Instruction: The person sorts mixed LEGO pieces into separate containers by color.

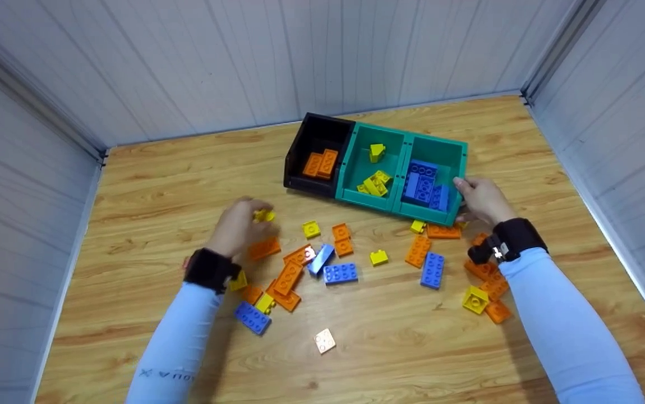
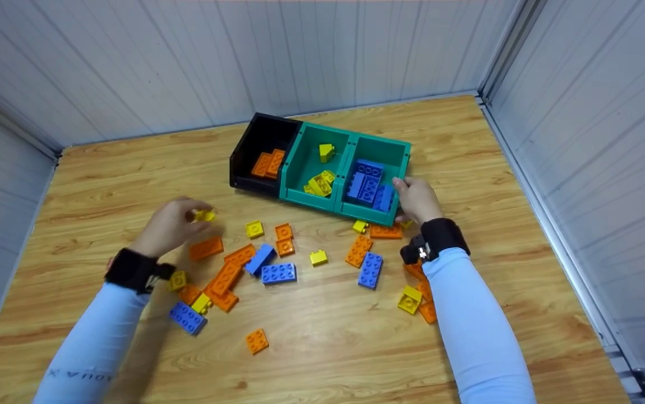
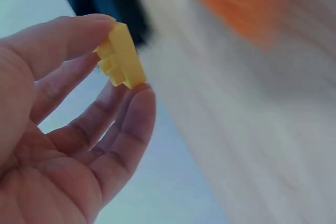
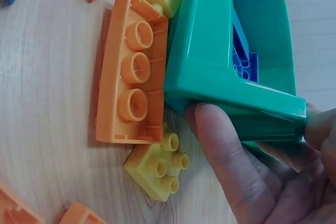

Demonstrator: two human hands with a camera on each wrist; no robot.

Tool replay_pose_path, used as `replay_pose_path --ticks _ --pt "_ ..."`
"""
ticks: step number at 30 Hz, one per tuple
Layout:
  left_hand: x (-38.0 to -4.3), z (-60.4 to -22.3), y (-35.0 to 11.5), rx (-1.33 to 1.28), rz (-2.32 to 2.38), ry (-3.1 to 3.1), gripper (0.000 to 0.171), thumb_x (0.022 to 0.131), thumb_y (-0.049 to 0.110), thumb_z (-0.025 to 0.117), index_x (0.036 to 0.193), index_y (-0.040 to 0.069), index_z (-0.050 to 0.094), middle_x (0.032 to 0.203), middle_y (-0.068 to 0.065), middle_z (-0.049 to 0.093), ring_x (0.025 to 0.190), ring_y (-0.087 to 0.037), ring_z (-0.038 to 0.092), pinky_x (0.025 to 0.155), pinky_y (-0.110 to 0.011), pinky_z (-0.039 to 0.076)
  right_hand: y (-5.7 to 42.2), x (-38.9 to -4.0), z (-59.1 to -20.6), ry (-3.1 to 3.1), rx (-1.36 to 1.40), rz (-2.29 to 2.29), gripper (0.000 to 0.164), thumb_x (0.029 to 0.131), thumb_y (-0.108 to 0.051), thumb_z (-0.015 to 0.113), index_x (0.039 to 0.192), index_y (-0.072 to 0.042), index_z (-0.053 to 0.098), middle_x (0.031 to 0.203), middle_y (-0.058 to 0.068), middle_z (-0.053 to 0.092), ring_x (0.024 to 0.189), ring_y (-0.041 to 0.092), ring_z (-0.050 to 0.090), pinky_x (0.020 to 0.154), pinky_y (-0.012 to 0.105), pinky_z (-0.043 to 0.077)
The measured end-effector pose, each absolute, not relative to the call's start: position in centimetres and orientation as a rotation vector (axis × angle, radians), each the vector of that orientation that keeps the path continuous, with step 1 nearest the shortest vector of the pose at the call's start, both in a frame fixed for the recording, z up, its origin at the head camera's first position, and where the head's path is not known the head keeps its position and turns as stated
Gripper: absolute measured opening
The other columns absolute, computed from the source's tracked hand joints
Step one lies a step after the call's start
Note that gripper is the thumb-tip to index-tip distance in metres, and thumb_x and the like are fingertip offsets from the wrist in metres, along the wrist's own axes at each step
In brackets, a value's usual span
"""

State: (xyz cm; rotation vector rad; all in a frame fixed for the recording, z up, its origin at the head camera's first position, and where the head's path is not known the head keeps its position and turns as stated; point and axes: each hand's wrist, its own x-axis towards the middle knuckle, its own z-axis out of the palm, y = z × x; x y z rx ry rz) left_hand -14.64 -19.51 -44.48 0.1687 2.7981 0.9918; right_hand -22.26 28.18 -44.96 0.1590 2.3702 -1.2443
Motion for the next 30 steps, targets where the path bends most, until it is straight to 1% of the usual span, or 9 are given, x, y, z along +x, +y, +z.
replay_pose_path --ticks 4,8,11,15,19,20,23,27,30 --pt "-17.2 -43.3 -14.6 0.436 1.005 2.844 0.033 0.088 0.004 0.074 0.120 0.002 0.069 0.120 -0.016 0.062 0.104 -0.029 0.061 0.087 -0.039 0.052 28.1 -22.2 -45.0 2.365 0.171 -1.234 0.066 0.106 -0.046 0.032 0.157 -0.005 0.022 0.145 0.026 0.042 0.086 0.024 0.067 0.079 0.041 0.056" --pt "-20.0 -42.6 -9.7 0.643 1.030 2.842 0.028 0.089 0.009 0.074 0.117 0.003 0.071 0.114 -0.011 0.068 0.101 -0.023 0.061 0.087 -0.034 0.051 27.9 -22.1 -45.2 2.365 0.172 -1.252 0.065 0.107 -0.044 0.032 0.156 -0.004 0.023 0.144 0.026 0.043 0.083 0.022 0.067 0.078 0.041 0.057" --pt "-21.9 -42.5 -6.8 0.649 1.063 2.789 0.028 0.091 0.012 0.073 0.118 0.006 0.071 0.117 -0.006 0.069 0.101 -0.019 0.061 0.087 -0.031 0.050 27.7 -22.0 -45.4 2.358 0.172 -1.272 0.063 0.107 -0.043 0.032 0.156 -0.003 0.024 0.142 0.027 0.044 0.080 0.021 0.068 0.076 0.040 0.057" --pt "-23.5 -42.8 -4.1 0.581 1.071 2.736 0.029 0.092 0.011 0.071 0.121 0.007 0.070 0.121 -0.007 0.067 0.106 -0.018 0.060 0.088 -0.029 0.050 27.5 -22.0 -45.4 2.370 0.166 -1.269 0.063 0.107 -0.042 0.032 0.156 -0.003 0.024 0.143 0.027 0.044 0.085 0.023 0.068 0.076 0.039 0.057" --pt "-24.1 -43.4 -2.6 0.556 1.032 2.734 0.031 0.094 0.009 0.068 0.125 0.005 0.067 0.125 -0.009 0.065 0.111 -0.021 0.060 0.090 -0.030 0.050 27.3 -21.9 -45.2 2.386 0.159 -1.250 0.063 0.107 -0.043 0.031 0.156 -0.004 0.024 0.143 0.027 0.044 0.094 0.030 0.066 0.077 0.040 0.057" --pt "-24.1 -43.6 -2.5 0.552 1.028 2.736 0.032 0.095 0.009 0.067 0.126 0.005 0.066 0.126 -0.009 0.065 0.110 -0.021 0.060 0.090 -0.030 0.051 27.3 -21.9 -45.2 2.382 0.159 -1.248 0.063 0.107 -0.043 0.031 0.156 -0.004 0.023 0.143 0.026 0.044 0.097 0.031 0.065 0.077 0.039 0.057" --pt "-23.9 -44.1 -2.4 0.540 1.030 2.732 0.032 0.095 0.007 0.066 0.127 0.005 0.065 0.128 -0.008 0.064 0.113 -0.023 0.060 0.093 -0.032 0.049 27.1 -22.0 -45.2 2.372 0.153 -1.243 0.064 0.107 -0.044 0.031 0.157 -0.005 0.022 0.146 0.026 0.042 0.102 0.033 0.063 0.077 0.038 0.057" --pt "-23.2 -44.0 -3.4 0.549 1.045 2.731 0.031 0.095 0.005 0.065 0.126 0.005 0.066 0.127 -0.007 0.065 0.119 -0.025 0.058 0.098 -0.034 0.047 27.2 -22.2 -45.0 2.359 0.158 -1.267 0.064 0.106 -0.045 0.032 0.157 -0.006 0.025 0.145 0.024 0.043 0.099 0.030 0.064 0.078 0.039 0.057" --pt "-22.5 -43.6 -4.8 0.595 1.007 2.763 0.029 0.095 0.005 0.066 0.124 0.005 0.067 0.125 -0.007 0.066 0.117 -0.025 0.059 0.098 -0.034 0.047 27.2 -22.3 -44.8 2.348 0.182 -1.285 0.064 0.106 -0.045 0.033 0.156 -0.007 0.027 0.140 0.023 0.047 0.095 0.028 0.064 0.078 0.040 0.057"
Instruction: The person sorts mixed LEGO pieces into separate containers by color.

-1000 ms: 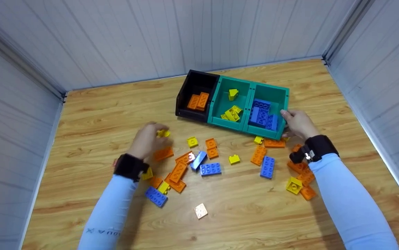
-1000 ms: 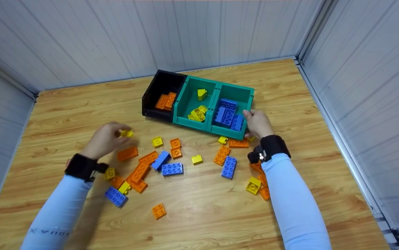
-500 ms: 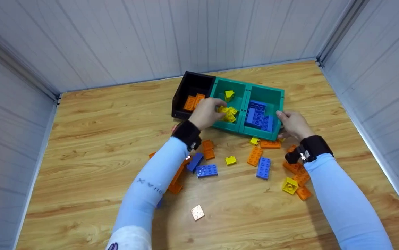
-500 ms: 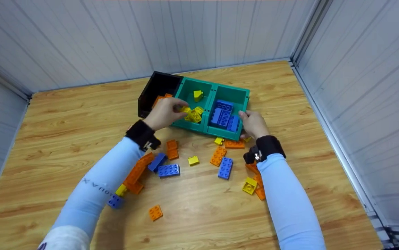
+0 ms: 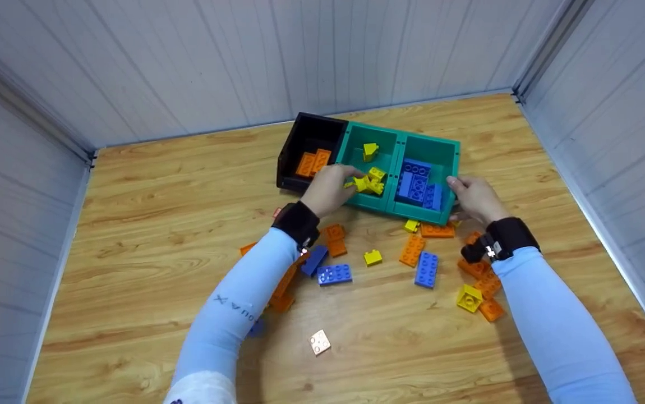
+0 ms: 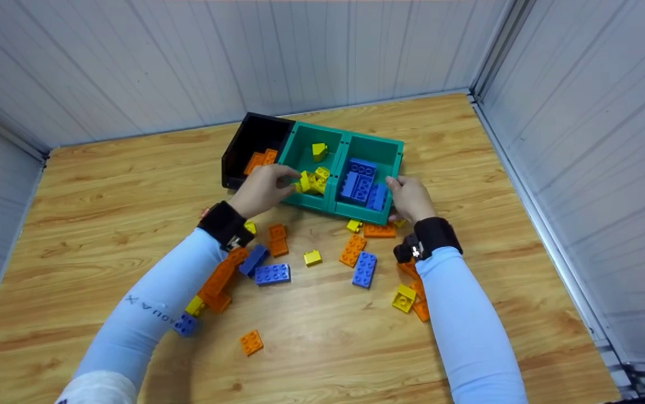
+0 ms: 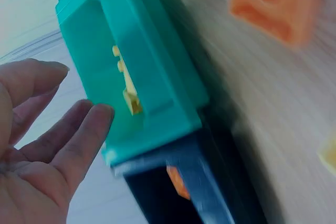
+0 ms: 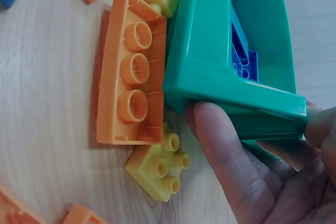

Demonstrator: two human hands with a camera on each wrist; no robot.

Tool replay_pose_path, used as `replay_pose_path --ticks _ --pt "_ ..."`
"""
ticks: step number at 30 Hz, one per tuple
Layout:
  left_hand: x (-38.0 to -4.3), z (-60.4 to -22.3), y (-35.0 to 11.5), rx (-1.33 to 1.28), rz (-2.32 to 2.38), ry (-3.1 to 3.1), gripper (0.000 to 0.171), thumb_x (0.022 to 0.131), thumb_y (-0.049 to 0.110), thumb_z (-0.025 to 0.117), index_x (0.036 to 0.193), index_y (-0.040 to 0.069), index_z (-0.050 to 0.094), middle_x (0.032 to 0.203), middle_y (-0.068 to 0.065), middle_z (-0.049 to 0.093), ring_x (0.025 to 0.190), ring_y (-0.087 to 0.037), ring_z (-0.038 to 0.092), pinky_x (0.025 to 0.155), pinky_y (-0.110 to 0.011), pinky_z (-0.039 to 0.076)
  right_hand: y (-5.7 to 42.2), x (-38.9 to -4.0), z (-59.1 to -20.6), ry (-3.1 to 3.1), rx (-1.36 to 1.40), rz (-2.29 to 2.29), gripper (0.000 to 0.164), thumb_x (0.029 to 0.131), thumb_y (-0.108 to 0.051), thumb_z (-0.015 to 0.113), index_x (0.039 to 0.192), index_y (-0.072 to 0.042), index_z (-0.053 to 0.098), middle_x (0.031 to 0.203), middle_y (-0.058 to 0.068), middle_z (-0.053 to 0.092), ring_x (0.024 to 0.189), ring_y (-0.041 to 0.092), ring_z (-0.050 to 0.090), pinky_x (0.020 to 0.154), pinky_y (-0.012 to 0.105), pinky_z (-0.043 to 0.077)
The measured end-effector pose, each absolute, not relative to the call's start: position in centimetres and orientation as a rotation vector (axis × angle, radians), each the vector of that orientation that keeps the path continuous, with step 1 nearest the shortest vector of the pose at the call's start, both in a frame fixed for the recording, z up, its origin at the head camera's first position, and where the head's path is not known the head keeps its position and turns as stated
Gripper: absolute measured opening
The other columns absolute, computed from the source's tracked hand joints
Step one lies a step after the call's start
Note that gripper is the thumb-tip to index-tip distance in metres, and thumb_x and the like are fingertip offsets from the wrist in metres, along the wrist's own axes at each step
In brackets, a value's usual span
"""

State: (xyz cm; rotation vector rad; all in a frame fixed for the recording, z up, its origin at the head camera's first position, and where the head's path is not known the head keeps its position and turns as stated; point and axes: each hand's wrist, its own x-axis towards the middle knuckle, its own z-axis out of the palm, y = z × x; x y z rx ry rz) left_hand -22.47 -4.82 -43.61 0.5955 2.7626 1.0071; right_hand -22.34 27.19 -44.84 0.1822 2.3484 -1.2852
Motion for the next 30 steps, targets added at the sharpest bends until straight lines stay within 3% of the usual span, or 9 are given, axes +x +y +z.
replay_pose_path --ticks 8,12,16,24,30 --pt "-18.4 -44.0 -10.6 0.681 0.911 2.799 0.023 0.091 0.002 0.068 0.114 0.001 0.071 0.113 -0.012 0.069 0.105 -0.028 0.064 0.089 -0.037 0.051 27.2 -22.5 -44.9 2.339 0.193 -1.274 0.066 0.105 -0.047 0.033 0.157 -0.007 0.023 0.145 0.024 0.043 0.090 0.025 0.066 0.078 0.039 0.057" --pt "-15.6 -44.8 -13.0 0.602 0.892 2.771 0.024 0.091 0.004 0.070 0.114 0.001 0.071 0.112 -0.013 0.069 0.101 -0.029 0.064 0.086 -0.039 0.052 27.7 -22.5 -44.8 2.347 0.171 -1.285 0.065 0.106 -0.045 0.033 0.157 -0.005 0.023 0.149 0.026 0.037 0.083 0.023 0.068 0.077 0.040 0.057" --pt "-13.0 -45.6 -14.6 0.519 0.872 2.767 0.022 0.091 0.007 0.071 0.112 0.001 0.072 0.108 -0.014 0.069 0.099 -0.028 0.065 0.085 -0.039 0.053 27.9 -22.4 -44.7 2.355 0.173 -1.276 0.066 0.106 -0.046 0.033 0.156 -0.005 0.024 0.148 0.025 0.039 0.087 0.023 0.066 0.078 0.040 0.057" --pt "-8.0 -46.1 -15.5 0.464 0.759 2.838 0.034 0.088 0.020 0.077 0.116 0.002 0.071 0.106 -0.013 0.067 0.092 -0.024 0.064 0.080 -0.038 0.054 28.1 -22.3 -44.6 2.354 0.189 -1.255 0.066 0.105 -0.047 0.031 0.156 -0.005 0.025 0.145 0.025 0.041 0.079 0.022 0.067 0.080 0.042 0.056" --pt "-5.6 -46.7 -15.1 0.414 0.687 2.862 0.041 0.083 0.018 0.082 0.118 0.001 0.069 0.108 -0.016 0.066 0.091 -0.025 0.063 0.078 -0.039 0.055 27.9 -22.3 -44.5 2.349 0.179 -1.257 0.068 0.105 -0.049 0.031 0.156 -0.004 0.025 0.139 0.025 0.046 0.088 0.025 0.066 0.081 0.041 0.056"
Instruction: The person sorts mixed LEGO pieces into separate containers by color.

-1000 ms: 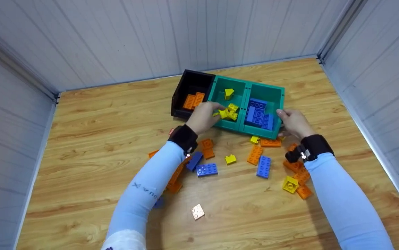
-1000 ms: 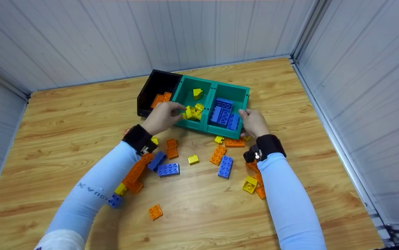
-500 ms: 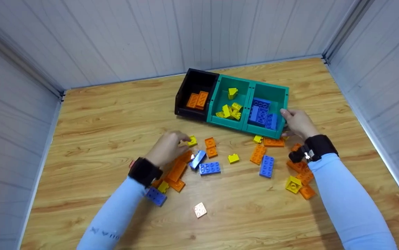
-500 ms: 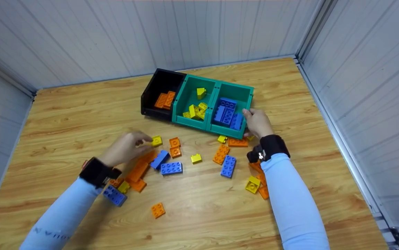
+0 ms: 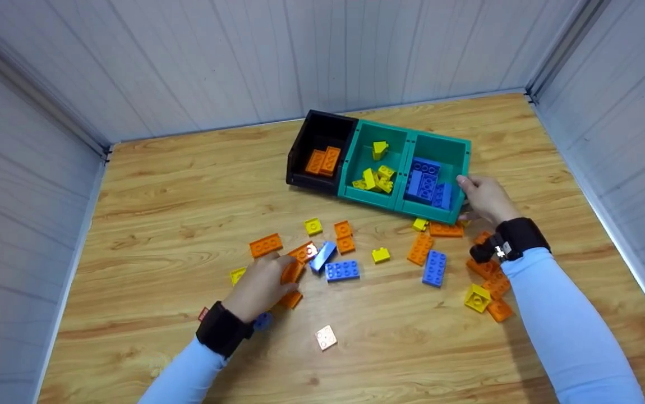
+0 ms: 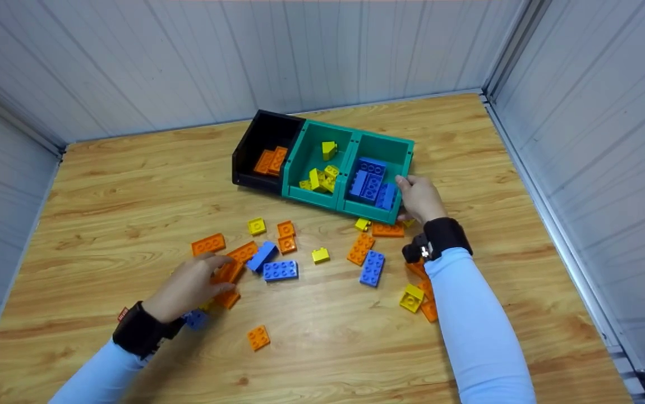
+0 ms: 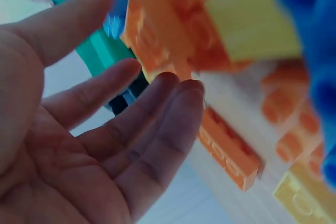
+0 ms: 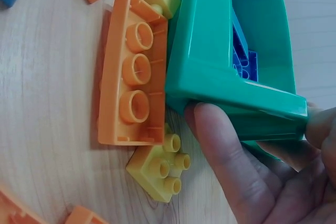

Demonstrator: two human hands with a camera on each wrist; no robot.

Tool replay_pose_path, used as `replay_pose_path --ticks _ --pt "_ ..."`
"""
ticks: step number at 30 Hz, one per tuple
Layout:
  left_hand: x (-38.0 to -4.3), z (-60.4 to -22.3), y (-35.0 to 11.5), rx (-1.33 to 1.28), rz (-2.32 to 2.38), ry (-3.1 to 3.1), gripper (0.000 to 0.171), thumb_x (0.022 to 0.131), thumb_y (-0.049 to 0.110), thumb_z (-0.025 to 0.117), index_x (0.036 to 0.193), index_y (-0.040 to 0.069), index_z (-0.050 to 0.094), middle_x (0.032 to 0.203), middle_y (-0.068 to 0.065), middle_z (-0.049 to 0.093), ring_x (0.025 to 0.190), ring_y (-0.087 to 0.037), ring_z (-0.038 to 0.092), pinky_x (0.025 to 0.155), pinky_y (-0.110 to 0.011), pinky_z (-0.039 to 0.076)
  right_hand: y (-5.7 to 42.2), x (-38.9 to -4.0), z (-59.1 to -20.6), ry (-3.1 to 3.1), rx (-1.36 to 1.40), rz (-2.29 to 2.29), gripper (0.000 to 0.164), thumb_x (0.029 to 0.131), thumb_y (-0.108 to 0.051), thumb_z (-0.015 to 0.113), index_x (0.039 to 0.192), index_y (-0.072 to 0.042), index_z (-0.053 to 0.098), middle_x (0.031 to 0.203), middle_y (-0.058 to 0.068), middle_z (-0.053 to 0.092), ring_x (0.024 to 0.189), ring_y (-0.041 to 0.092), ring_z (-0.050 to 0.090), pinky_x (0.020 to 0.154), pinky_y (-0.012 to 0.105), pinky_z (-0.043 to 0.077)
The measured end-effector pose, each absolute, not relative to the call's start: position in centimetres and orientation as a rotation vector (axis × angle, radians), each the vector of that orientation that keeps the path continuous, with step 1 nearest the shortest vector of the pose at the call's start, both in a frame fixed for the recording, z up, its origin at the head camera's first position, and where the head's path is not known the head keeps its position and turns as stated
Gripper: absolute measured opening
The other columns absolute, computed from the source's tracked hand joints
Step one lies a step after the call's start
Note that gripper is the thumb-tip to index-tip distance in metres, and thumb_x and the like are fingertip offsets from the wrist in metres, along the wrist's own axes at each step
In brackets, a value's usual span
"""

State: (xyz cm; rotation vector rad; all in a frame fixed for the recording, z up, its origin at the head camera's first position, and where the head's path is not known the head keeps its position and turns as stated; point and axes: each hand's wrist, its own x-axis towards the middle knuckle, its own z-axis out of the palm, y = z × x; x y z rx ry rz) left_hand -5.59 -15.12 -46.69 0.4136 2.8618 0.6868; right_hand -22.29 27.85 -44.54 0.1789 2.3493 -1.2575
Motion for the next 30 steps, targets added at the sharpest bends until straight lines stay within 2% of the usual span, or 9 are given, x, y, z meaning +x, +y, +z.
replay_pose_path --ticks 3,7,13,18,21,27,30 --pt "-5.4 -47.0 -14.9 0.411 0.680 2.866 0.033 0.083 0.010 0.081 0.113 0.002 0.070 0.097 -0.012 0.065 0.080 -0.019 0.059 0.070 -0.035 0.053 27.9 -22.2 -44.5 2.360 0.180 -1.253 0.067 0.105 -0.049 0.031 0.156 -0.005 0.027 0.137 0.024 0.048 0.092 0.026 0.064 0.081 0.041 0.056" --pt "-5.7 -47.0 -14.6 0.416 0.675 2.869 0.027 0.083 0.003 0.078 0.109 0.002 0.070 0.091 -0.009 0.064 0.074 -0.016 0.055 0.066 -0.032 0.051 27.9 -22.2 -44.4 2.365 0.175 -1.259 0.065 0.105 -0.047 0.032 0.155 -0.004 0.029 0.137 0.025 0.047 0.086 0.024 0.065 0.080 0.041 0.056" --pt "-7.9 -45.3 -14.3 0.382 0.717 2.843 0.038 0.085 0.002 0.076 0.122 0.001 0.067 0.105 -0.013 0.067 0.088 -0.021 0.062 0.076 -0.036 0.055 28.0 -22.3 -44.2 2.364 0.178 -1.264 0.066 0.106 -0.046 0.031 0.156 -0.004 0.025 0.145 0.026 0.039 0.076 0.022 0.067 0.078 0.042 0.057" --pt "-12.4 -43.7 -14.0 0.279 0.912 2.808 0.044 0.092 0.010 0.070 0.134 0.002 0.059 0.123 -0.017 0.063 0.106 -0.027 0.061 0.088 -0.040 0.052 28.0 -22.3 -44.2 2.365 0.192 -1.277 0.065 0.106 -0.046 0.031 0.154 -0.003 0.029 0.134 0.024 0.048 0.083 0.023 0.065 0.078 0.042 0.057" --pt "-15.9 -43.2 -13.6 0.264 1.030 2.826 0.046 0.093 0.009 0.067 0.137 0.000 0.055 0.132 -0.018 0.059 0.113 -0.029 0.059 0.094 -0.039 0.049 28.0 -22.3 -44.3 2.364 0.190 -1.278 0.066 0.106 -0.046 0.031 0.155 -0.003 0.027 0.136 0.025 0.047 0.084 0.024 0.066 0.078 0.042 0.057" --pt "-22.6 -42.8 -11.7 0.280 1.070 2.932 0.043 0.092 0.002 0.065 0.134 -0.006 0.056 0.129 -0.020 0.061 0.114 -0.029 0.060 0.097 -0.037 0.048 27.9 -22.4 -44.6 2.358 0.203 -1.262 0.066 0.106 -0.046 0.032 0.157 -0.005 0.023 0.145 0.026 0.042 0.080 0.022 0.067 0.077 0.040 0.057" --pt "-25.0 -42.7 -10.7 0.268 0.998 2.975 0.040 0.091 0.002 0.065 0.130 -0.005 0.059 0.126 -0.020 0.063 0.109 -0.030 0.062 0.093 -0.038 0.050 27.8 -22.4 -44.6 2.349 0.220 -1.257 0.065 0.106 -0.045 0.032 0.157 -0.006 0.023 0.146 0.025 0.041 0.081 0.023 0.067 0.078 0.041 0.056"
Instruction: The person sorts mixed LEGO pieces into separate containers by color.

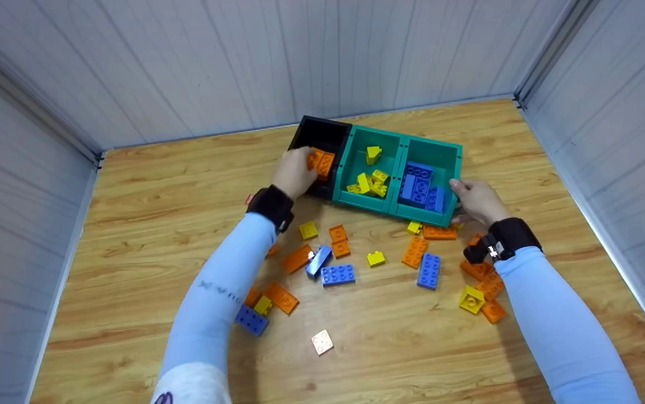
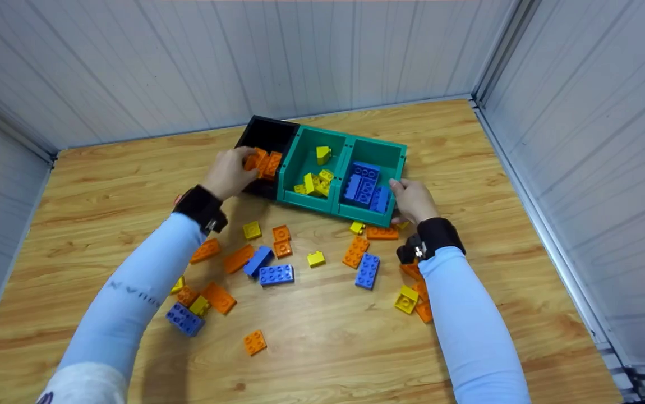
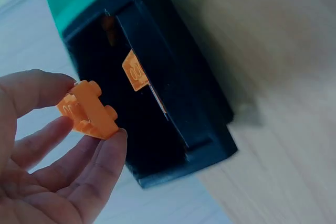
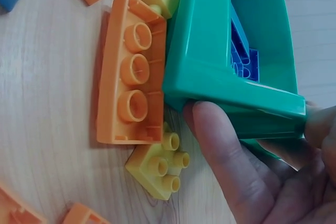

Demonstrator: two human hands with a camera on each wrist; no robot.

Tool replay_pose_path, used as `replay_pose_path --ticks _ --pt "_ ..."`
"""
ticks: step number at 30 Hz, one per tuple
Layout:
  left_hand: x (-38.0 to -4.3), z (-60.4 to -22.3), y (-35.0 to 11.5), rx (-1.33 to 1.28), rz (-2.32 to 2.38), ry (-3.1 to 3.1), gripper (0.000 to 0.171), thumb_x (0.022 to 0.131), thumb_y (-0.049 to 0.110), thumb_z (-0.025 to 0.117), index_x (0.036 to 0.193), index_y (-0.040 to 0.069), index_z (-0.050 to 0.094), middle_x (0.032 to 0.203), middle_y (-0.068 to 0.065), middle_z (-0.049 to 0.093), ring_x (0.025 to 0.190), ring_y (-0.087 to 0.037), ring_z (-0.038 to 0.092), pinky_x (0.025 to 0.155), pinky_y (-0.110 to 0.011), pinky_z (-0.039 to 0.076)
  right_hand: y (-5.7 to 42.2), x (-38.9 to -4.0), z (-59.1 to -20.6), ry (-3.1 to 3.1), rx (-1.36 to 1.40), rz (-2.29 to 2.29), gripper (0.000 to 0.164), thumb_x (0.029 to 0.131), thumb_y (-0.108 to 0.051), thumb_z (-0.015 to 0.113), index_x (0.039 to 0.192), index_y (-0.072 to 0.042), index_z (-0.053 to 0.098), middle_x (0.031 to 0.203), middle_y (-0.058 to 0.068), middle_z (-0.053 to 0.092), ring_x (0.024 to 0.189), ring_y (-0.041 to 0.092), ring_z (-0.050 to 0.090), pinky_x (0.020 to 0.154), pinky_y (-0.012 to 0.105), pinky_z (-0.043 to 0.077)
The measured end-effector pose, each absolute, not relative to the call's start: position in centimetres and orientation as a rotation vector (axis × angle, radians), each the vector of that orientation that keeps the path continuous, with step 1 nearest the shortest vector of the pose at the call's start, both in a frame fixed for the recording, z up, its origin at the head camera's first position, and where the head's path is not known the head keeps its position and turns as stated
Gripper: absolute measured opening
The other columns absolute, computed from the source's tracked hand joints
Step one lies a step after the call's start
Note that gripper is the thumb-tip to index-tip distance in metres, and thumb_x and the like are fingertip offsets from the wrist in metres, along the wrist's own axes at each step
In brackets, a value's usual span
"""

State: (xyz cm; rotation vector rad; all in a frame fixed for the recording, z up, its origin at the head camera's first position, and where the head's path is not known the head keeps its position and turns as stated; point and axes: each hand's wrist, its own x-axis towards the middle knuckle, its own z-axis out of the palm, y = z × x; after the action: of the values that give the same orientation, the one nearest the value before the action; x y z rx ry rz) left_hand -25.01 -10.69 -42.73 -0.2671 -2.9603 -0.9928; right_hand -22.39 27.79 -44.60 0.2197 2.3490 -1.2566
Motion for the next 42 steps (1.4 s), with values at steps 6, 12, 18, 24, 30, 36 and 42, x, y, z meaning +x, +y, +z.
replay_pose_path --ticks 6,12,18,24,30,36,42 --pt "-27.5 -43.9 -9.7 -0.186 -0.863 -3.062 0.035 0.092 0.006 0.066 0.126 -0.002 0.063 0.123 -0.019 0.065 0.108 -0.032 0.063 0.091 -0.040 0.051 27.6 -22.2 -44.9 2.349 0.184 -1.236 0.062 0.107 -0.043 0.033 0.156 -0.005 0.026 0.146 0.026 0.041 0.090 0.027 0.067 0.080 0.042 0.056" --pt "-27.9 -44.6 -9.4 -0.203 -0.782 -3.069 0.036 0.093 0.007 0.065 0.128 -0.003 0.063 0.124 -0.019 0.065 0.112 -0.035 0.062 0.096 -0.043 0.049 27.9 -22.5 -44.6 2.359 0.165 -1.247 0.063 0.107 -0.042 0.034 0.156 -0.005 0.024 0.143 0.027 0.044 0.092 0.027 0.067 0.080 0.042 0.057" --pt "-25.9 -44.2 -10.4 -0.298 -0.797 -3.009 0.032 0.092 0.003 0.066 0.123 -0.007 0.065 0.120 -0.022 0.065 0.115 -0.037 0.059 0.100 -0.042 0.045 27.7 -22.5 -44.5 2.350 0.172 -1.252 0.062 0.107 -0.043 0.032 0.156 -0.006 0.025 0.140 0.026 0.047 0.098 0.031 0.064 0.081 0.043 0.056" --pt "-21.2 -43.2 -11.6 -0.437 -0.845 -3.149 0.030 0.091 0.006 0.069 0.120 -0.004 0.066 0.117 -0.020 0.066 0.111 -0.033 0.059 0.096 -0.043 0.047 27.7 -22.5 -44.6 2.345 0.173 -1.259 0.063 0.106 -0.044 0.032 0.156 -0.006 0.026 0.137 0.026 0.049 0.102 0.033 0.063 0.080 0.042 0.056" --pt "-15.6 -43.7 -13.4 -0.489 -0.883 -3.334 0.033 0.091 0.009 0.070 0.123 0.000 0.066 0.116 -0.019 0.064 0.103 -0.030 0.060 0.088 -0.042 0.051 27.8 -22.5 -44.5 2.346 0.181 -1.258 0.065 0.106 -0.047 0.031 0.155 -0.004 0.029 0.133 0.027 0.052 0.099 0.030 0.064 0.080 0.042 0.056" --pt "-11.5 -45.4 -14.3 -0.407 -0.845 -3.350 0.040 0.089 0.018 0.076 0.125 0.002 0.066 0.110 -0.014 0.064 0.093 -0.023 0.061 0.082 -0.037 0.053 28.0 -22.3 -44.6 2.353 0.166 -1.251 0.067 0.106 -0.047 0.031 0.155 -0.003 0.025 0.134 0.028 0.050 0.095 0.027 0.066 0.078 0.039 0.057" --pt "-9.6 -47.3 -14.2 -0.439 -0.764 -3.299 0.044 0.086 0.020 0.080 0.124 0.002 0.067 0.102 -0.012 0.062 0.083 -0.021 0.056 0.076 -0.038 0.049 28.0 -22.2 -44.6 2.361 0.156 -1.248 0.070 0.105 -0.048 0.032 0.156 -0.001 0.022 0.142 0.028 0.042 0.081 0.023 0.069 0.078 0.041 0.057"
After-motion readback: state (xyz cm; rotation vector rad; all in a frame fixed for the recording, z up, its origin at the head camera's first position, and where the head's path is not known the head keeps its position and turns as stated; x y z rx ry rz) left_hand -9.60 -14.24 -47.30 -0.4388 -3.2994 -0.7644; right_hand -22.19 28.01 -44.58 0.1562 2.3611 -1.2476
